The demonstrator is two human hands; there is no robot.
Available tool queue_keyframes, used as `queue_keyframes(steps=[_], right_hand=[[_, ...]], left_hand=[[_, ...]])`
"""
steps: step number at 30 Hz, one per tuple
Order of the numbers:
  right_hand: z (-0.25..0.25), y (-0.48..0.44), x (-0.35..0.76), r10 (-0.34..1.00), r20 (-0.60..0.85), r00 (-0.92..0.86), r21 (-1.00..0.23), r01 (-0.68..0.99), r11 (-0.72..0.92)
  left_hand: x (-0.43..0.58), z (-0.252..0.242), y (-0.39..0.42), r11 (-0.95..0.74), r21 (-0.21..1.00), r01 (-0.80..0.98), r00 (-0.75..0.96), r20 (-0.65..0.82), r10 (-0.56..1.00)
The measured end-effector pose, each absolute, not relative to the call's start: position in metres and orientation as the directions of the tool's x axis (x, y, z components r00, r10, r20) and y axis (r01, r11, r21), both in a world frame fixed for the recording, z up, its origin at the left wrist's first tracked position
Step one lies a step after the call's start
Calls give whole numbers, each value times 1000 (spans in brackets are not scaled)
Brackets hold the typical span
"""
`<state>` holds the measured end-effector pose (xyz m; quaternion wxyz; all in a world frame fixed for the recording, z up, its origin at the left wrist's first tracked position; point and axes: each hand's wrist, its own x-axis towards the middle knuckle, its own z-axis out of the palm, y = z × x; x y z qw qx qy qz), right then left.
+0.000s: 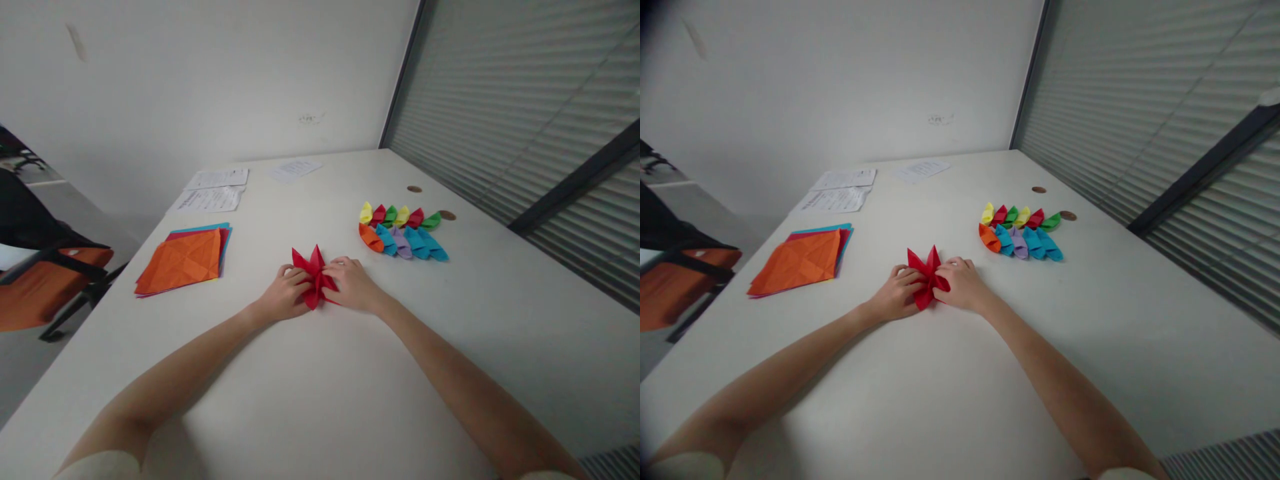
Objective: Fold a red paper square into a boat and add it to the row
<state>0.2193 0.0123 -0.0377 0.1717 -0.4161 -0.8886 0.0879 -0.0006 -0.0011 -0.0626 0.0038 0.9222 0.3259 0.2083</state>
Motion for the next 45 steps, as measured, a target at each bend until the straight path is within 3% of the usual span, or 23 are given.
queue_keyframes(steps=[3, 6, 11, 14, 21, 26, 33, 39, 45], right_hand=[[-36, 7, 213, 850, 148, -506, -259, 809, 527], [-37, 0, 207, 875, 188, -447, -173, 861, 477], [-38, -5, 201, 793, 339, -505, 29, 849, 528], [-38, -4, 201, 712, 378, -592, 89, 789, 608], [-44, 3, 204, 788, 370, -492, -27, 842, 539], [-51, 10, 209, 784, 373, -497, -10, 842, 539], [-50, 5, 202, 766, 340, -546, 42, 822, 568], [-49, -7, 189, 807, 326, -493, -1, 853, 521], [-50, -7, 187, 824, 310, -474, -5, 866, 500]], left_hand=[[2, -60, -4, -787, 107, 607, 708, 377, 597], [4, -59, -6, -783, 73, 618, 714, 366, 598], [4, -59, -6, -806, 129, 578, 748, 310, 587], [5, -60, -6, -802, 206, 561, 739, 311, 597], [7, -59, -9, -809, 230, 541, 748, 308, 588], [7, -60, -9, -798, 239, 554, 728, 325, 603], [15, -58, -11, -603, 483, 636, 500, 338, 798], [16, -62, -6, -512, 567, 646, 441, 270, 856], [15, -68, -4, -495, 500, 710, 399, 294, 869]])
